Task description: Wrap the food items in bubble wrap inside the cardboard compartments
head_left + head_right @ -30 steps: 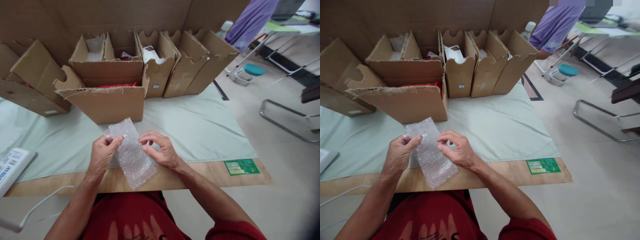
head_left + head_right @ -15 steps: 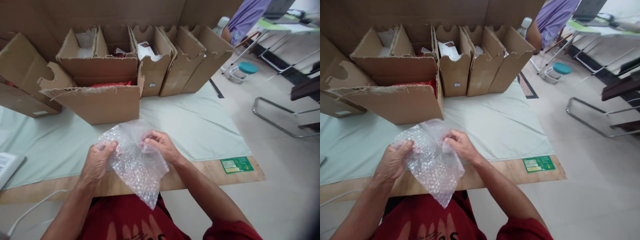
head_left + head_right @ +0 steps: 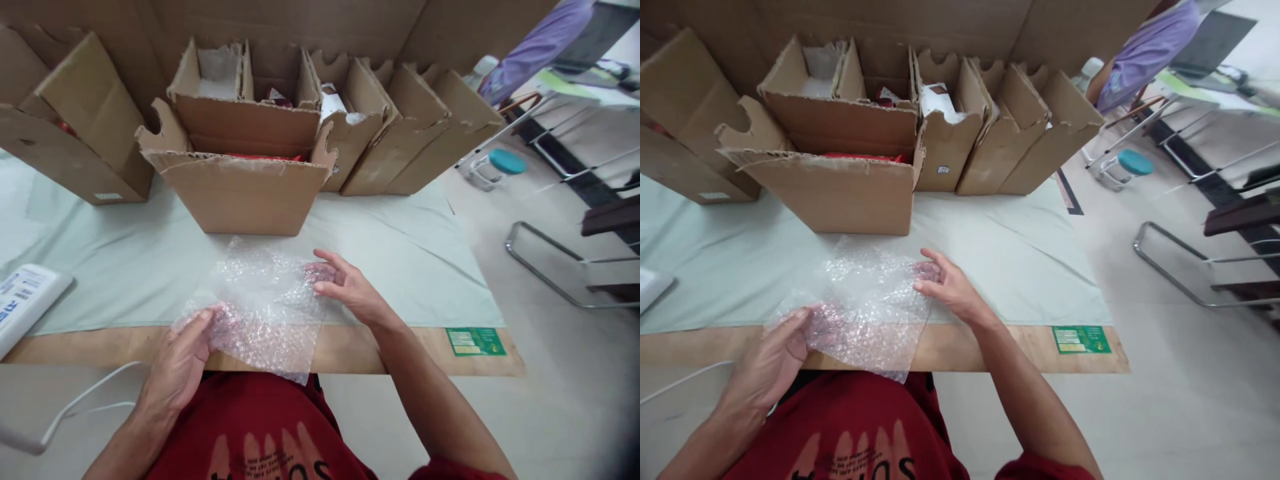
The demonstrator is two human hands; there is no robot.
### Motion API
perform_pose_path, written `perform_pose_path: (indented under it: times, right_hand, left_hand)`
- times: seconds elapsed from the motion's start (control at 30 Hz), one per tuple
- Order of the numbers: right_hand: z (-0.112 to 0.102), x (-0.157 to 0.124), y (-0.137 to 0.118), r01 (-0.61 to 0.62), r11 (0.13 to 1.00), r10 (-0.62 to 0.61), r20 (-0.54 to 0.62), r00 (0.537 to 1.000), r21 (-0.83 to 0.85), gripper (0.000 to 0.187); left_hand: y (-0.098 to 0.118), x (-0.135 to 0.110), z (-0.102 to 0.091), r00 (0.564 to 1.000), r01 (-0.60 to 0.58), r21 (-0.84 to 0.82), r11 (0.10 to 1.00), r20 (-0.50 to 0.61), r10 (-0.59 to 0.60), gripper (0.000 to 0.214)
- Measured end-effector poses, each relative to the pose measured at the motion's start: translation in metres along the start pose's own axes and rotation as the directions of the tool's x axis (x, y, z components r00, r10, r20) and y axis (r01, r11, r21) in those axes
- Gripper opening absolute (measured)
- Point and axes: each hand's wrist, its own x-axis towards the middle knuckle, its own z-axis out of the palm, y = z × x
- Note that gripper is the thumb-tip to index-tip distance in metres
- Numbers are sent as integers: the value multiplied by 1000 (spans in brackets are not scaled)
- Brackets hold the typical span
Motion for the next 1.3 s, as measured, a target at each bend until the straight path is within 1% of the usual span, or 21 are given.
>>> perform_pose_path:
  times: [0.03,0.1,0.2,0.3,0.37,0.43,0.53,0.6,0.67,0.7,0.8,0.87,0.9,0.97,1.0,1.03,1.07,1.13,1.17,1.23,1.3]
  right_hand:
    - [6,1,1,46,991,-50,-27,998,-126,66]
    - [19,8,-1,146,920,-175,-50,983,-363,56]
    - [33,30,-9,205,717,-282,-8,959,-667,58]
    - [38,44,-17,183,496,-341,4,940,-849,61]
    - [34,39,-17,210,425,-422,12,906,-881,58]
    - [25,19,-16,289,414,-463,74,883,-863,55]
    - [10,-26,-15,412,444,-372,255,893,-796,61]
    - [5,-56,-15,444,470,-280,348,895,-763,81]
    - [8,-77,-13,452,474,-228,390,892,-756,105]
    - [12,-82,-10,455,461,-223,397,890,-762,110]
    - [25,-80,5,489,394,-280,405,871,-778,104]
    - [31,-68,15,512,373,-379,377,845,-774,83]
    - [33,-61,19,523,382,-435,351,829,-762,68]
    - [36,-49,23,549,442,-526,291,799,-709,42]
    - [36,-44,23,553,491,-547,255,797,-673,37]
    - [36,-40,21,542,553,-546,216,810,-633,33]
    - [36,-37,19,516,623,-524,175,833,-588,30]
    - [36,-34,11,414,761,-431,89,898,-499,22]
    - [36,-33,8,355,814,-374,53,926,-459,21]
    - [36,-32,2,269,875,-290,10,957,-402,20]
    - [37,-32,-1,227,894,-250,-9,968,-386,20]
  left_hand:
    - [-2,-2,-3,1000,14,-7,1000,-5,-14,45]
    - [-3,-7,-8,999,36,7,999,-10,-36,43]
    - [-4,-15,-15,997,75,69,995,-6,-75,47]
    - [-4,-22,-19,994,111,68,991,-12,-111,61]
    - [-3,-25,-22,991,128,45,991,-32,-127,69]
    - [-2,-26,-25,989,142,28,989,-39,-141,71]
    - [-1,-25,-30,990,140,12,990,-13,-140,54]
    - [0,-24,-31,989,147,-5,989,-10,-147,39]
    - [2,-21,-29,983,181,-29,983,-13,-182,30]
    - [3,-20,-26,980,200,-39,979,-13,-200,27]
    - [6,-19,-18,973,226,-55,972,-28,-228,22]
    - [10,-20,-16,970,235,-59,970,-53,-238,27]
    - [12,-20,-18,969,240,-61,969,-52,-243,31]
    - [15,-21,-27,970,241,-47,969,-6,-241,45]
    - [17,-22,-34,973,230,-22,973,31,-229,54]
    - [18,-22,-42,977,201,16,979,64,-202,66]
    - [19,-21,-51,987,137,60,989,75,-141,77]
    - [20,-17,-63,997,-71,184,980,53,62,94]
    - [19,-14,-65,983,-183,256,949,38,179,96]
    - [17,-7,-62,925,-361,382,851,32,378,92]
    - [14,1,-50,877,-454,440,775,68,476,88]
